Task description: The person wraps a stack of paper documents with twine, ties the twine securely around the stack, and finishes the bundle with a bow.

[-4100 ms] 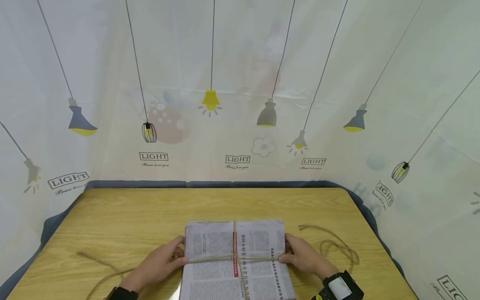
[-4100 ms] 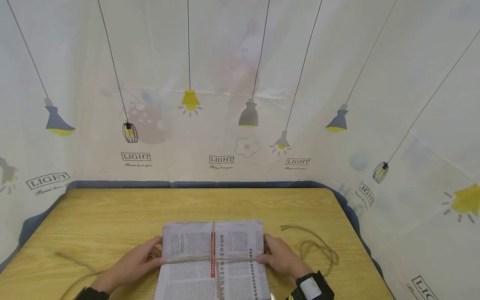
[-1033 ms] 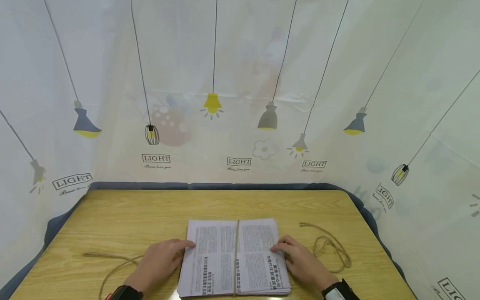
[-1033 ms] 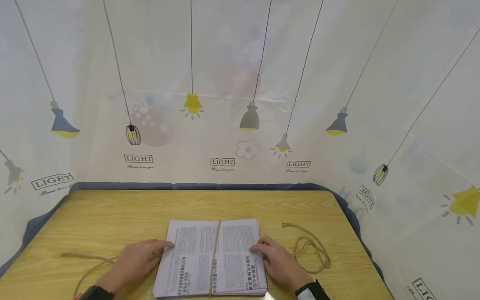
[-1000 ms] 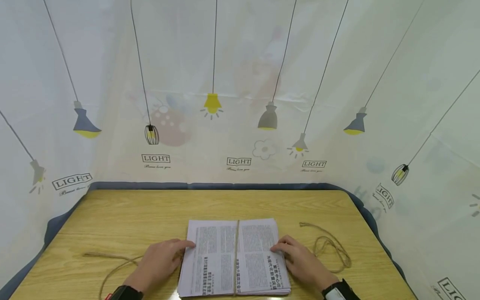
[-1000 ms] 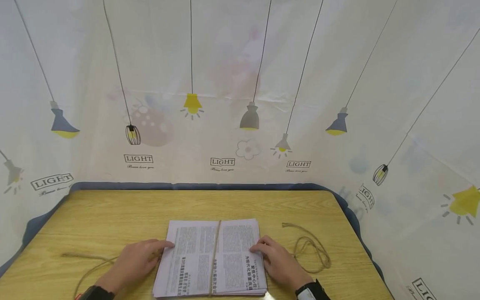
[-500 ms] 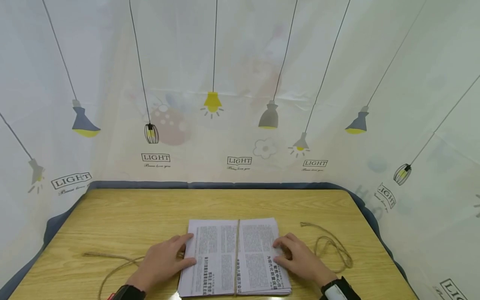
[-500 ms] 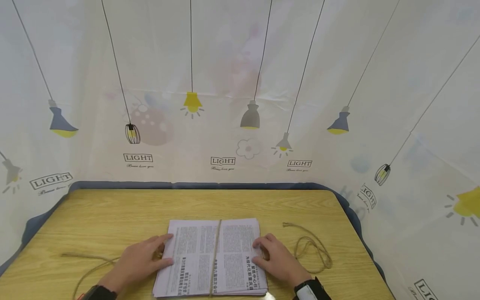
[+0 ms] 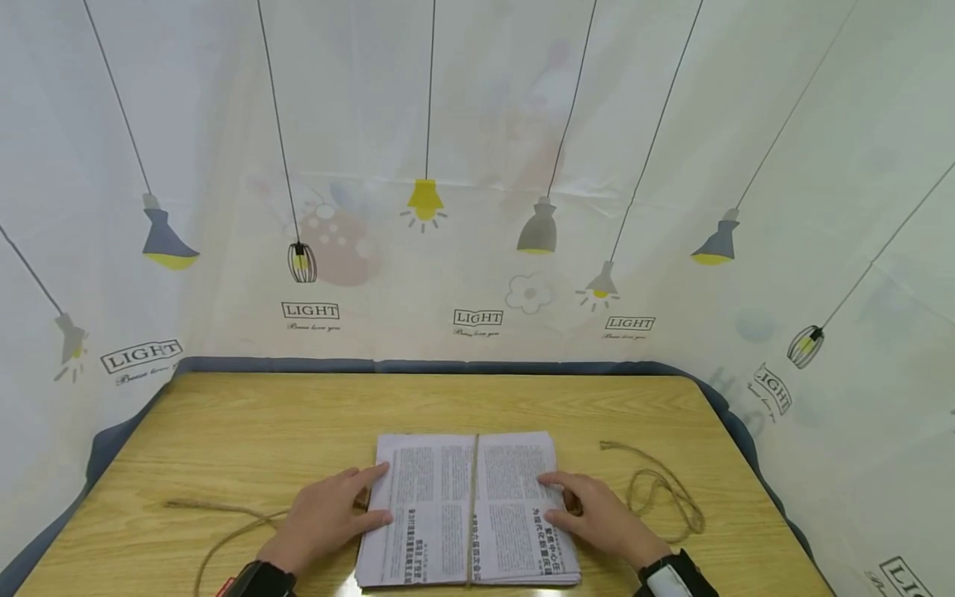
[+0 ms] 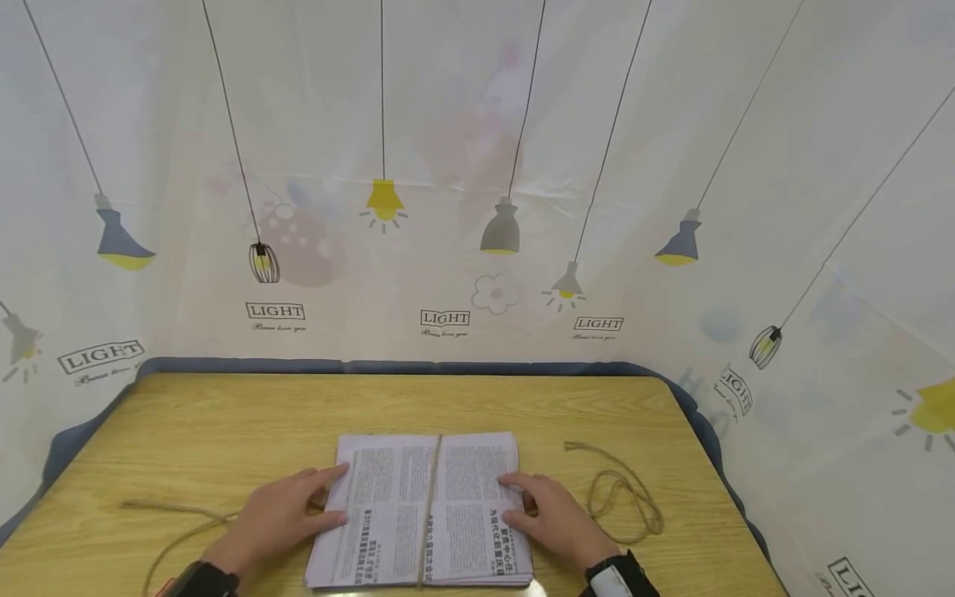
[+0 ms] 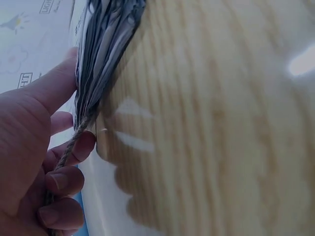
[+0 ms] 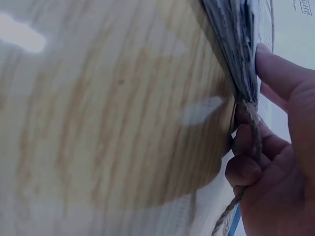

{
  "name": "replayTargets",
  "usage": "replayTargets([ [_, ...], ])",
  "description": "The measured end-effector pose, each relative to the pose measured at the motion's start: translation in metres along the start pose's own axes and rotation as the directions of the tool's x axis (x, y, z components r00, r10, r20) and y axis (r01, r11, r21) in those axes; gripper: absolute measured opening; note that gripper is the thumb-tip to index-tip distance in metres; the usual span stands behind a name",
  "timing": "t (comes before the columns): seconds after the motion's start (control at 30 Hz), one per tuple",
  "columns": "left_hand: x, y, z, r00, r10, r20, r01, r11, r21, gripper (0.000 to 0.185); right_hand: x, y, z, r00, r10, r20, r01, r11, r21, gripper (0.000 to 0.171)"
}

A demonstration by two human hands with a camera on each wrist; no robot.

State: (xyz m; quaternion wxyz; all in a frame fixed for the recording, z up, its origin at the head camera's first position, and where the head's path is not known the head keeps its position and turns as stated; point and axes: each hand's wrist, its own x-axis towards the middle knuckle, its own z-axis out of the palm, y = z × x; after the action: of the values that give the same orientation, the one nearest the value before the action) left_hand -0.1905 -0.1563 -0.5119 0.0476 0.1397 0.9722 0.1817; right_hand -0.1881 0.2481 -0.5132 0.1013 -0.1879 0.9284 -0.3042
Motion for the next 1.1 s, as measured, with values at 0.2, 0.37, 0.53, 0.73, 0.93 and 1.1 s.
replayTargets([
  [0.2,0.001,-0.002,0.001,1.0,-0.022,0.0,0.022,1.0,-0.003,0.077,-0.001,0.001,0.002,0.998,0.015,-0.058,-0.016,1.0,-0.013,0.037],
  [0.37,0.002,-0.003,0.002,0.998,-0.065,0.022,0.066,0.997,-0.048,0.09,-0.002,0.0,0.002,0.992,0.076,-0.104,-0.076,0.997,0.004,0.048],
  [0.53,0.002,-0.002,0.001,0.996,-0.083,0.021,0.085,0.994,-0.072,0.07,-0.001,-0.002,0.003,0.987,0.099,-0.126,-0.102,0.995,-0.018,0.045],
  [0.73,-0.001,0.001,0.002,0.999,-0.032,-0.021,0.032,0.999,-0.022,0.044,-0.001,-0.003,0.007,0.983,0.128,-0.133,-0.134,0.99,-0.035,0.045],
  [0.93,0.001,0.003,0.002,0.999,-0.036,0.003,0.036,0.999,0.015,0.043,-0.001,-0.01,0.007,0.982,0.156,-0.104,-0.159,0.987,-0.025,0.049],
  [1.1,0.003,0.004,0.002,0.999,-0.026,-0.029,0.029,0.996,0.081,0.043,-0.002,-0.011,0.006,0.987,0.146,-0.071,-0.149,0.988,-0.031,0.058],
])
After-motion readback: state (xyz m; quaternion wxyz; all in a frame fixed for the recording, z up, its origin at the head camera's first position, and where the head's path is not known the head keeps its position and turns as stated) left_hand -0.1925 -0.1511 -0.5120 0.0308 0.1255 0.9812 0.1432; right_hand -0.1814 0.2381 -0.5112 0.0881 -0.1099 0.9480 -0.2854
